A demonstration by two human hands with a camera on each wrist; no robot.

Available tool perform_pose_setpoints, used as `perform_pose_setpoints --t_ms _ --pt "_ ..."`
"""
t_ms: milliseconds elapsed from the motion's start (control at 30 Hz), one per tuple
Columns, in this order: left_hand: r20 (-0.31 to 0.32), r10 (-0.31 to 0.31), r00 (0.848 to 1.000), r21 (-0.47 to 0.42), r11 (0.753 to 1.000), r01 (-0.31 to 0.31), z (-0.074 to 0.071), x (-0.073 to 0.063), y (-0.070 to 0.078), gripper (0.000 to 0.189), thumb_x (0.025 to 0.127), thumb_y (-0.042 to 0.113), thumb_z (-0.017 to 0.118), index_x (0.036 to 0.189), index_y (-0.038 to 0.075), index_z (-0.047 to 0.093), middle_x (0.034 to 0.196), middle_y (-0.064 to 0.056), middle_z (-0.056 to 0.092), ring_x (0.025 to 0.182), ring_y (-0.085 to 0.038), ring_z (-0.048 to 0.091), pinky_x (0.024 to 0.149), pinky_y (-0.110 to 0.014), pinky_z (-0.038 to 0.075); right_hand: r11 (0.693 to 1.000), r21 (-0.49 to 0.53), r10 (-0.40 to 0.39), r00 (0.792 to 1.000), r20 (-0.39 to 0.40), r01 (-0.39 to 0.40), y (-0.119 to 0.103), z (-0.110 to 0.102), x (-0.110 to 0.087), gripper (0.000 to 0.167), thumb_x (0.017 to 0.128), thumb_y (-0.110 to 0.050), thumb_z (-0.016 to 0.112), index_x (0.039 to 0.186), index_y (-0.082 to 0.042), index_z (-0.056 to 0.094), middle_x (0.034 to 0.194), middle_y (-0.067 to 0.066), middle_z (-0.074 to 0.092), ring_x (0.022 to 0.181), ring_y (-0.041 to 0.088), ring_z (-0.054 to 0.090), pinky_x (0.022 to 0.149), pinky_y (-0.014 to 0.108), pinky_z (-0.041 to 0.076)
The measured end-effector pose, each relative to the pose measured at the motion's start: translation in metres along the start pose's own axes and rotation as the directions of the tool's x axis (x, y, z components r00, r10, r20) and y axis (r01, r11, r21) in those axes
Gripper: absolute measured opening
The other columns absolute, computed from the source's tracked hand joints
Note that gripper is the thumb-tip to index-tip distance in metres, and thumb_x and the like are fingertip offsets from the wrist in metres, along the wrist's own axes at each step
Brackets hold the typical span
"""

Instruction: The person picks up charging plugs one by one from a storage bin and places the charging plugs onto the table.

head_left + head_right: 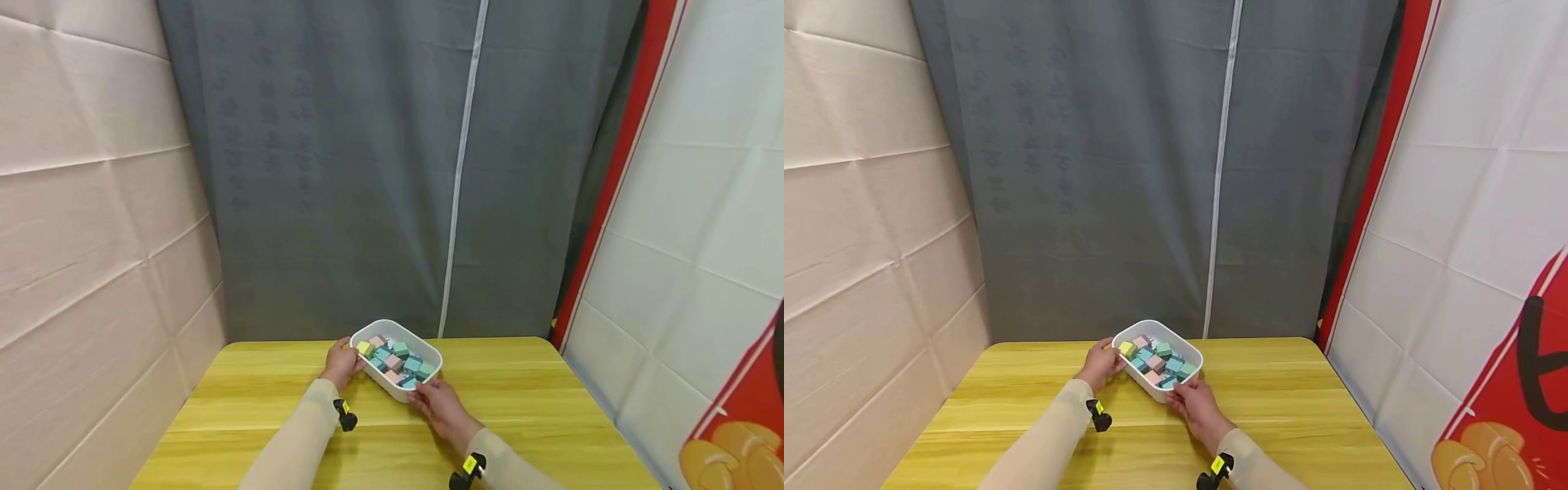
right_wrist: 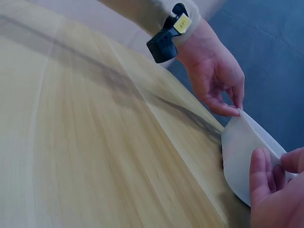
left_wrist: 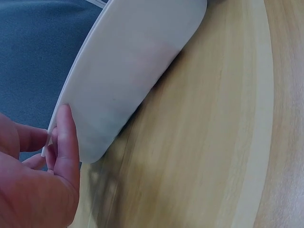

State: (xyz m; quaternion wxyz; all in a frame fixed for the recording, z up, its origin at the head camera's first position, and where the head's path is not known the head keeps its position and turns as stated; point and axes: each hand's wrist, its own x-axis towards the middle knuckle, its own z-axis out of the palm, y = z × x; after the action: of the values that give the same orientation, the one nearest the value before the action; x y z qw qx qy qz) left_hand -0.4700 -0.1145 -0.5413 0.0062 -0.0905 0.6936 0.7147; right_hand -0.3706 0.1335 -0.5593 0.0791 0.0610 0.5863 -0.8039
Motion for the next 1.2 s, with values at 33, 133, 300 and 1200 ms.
perform_pose_setpoints --t_ms 33,133,300,1200 --pt "-0.001 -0.001 1.0 -0.002 1.0 0.001 0.0 0.0 0.0 0.063 0.108 -0.001 0.048 0.169 -0.001 0.036 0.119 -0.023 0.065 0.077 -0.017 0.066 0.082 -0.031 0.068 1.0 -0.011 0.0 1.0 -0.005 0.0 0.0 0.001 -0.001 0.042 0.115 -0.01 0.058 0.145 0.017 0.046 0.118 0.023 0.07 0.1 0.023 0.073 0.098 0.034 0.066" --pt "0.008 0.0 1.0 -0.004 1.0 0.0 -0.001 0.002 -0.002 0.064 0.107 -0.001 0.048 0.17 -0.001 0.035 0.122 -0.025 0.065 0.082 -0.021 0.068 0.088 -0.035 0.068 0.995 -0.092 -0.036 0.997 -0.067 0.03 0.001 0.003 -0.005 0.036 0.115 -0.015 0.059 0.135 0.013 0.051 0.113 0.022 0.067 0.095 0.024 0.071 0.089 0.033 0.068" --pt "0.017 -0.028 0.999 0.004 1.0 0.028 -0.002 0.009 -0.006 0.064 0.109 0.001 0.049 0.171 0.003 0.034 0.135 -0.028 0.06 0.092 -0.026 0.07 0.097 -0.042 0.067 0.928 -0.335 -0.237 0.952 -0.195 0.163 -0.002 0.004 -0.009 0.023 0.111 -0.017 0.064 0.119 0.002 0.052 0.101 0.017 0.059 0.083 0.025 0.061 0.065 0.027 0.061" --pt "0.023 0.015 1.0 -0.031 0.999 -0.014 0.0 0.001 -0.001 0.067 0.106 -0.004 0.051 0.17 -0.002 0.032 0.111 -0.023 0.062 0.082 -0.02 0.068 0.086 -0.036 0.07 -0.04 -0.82 -0.241 0.791 0.562 0.571 -0.059 0.076 0.101 0.035 0.104 -0.011 0.077 0.137 -0.007 0.069 0.129 0.008 0.066 0.117 0.023 0.067 0.107 0.042 0.061"
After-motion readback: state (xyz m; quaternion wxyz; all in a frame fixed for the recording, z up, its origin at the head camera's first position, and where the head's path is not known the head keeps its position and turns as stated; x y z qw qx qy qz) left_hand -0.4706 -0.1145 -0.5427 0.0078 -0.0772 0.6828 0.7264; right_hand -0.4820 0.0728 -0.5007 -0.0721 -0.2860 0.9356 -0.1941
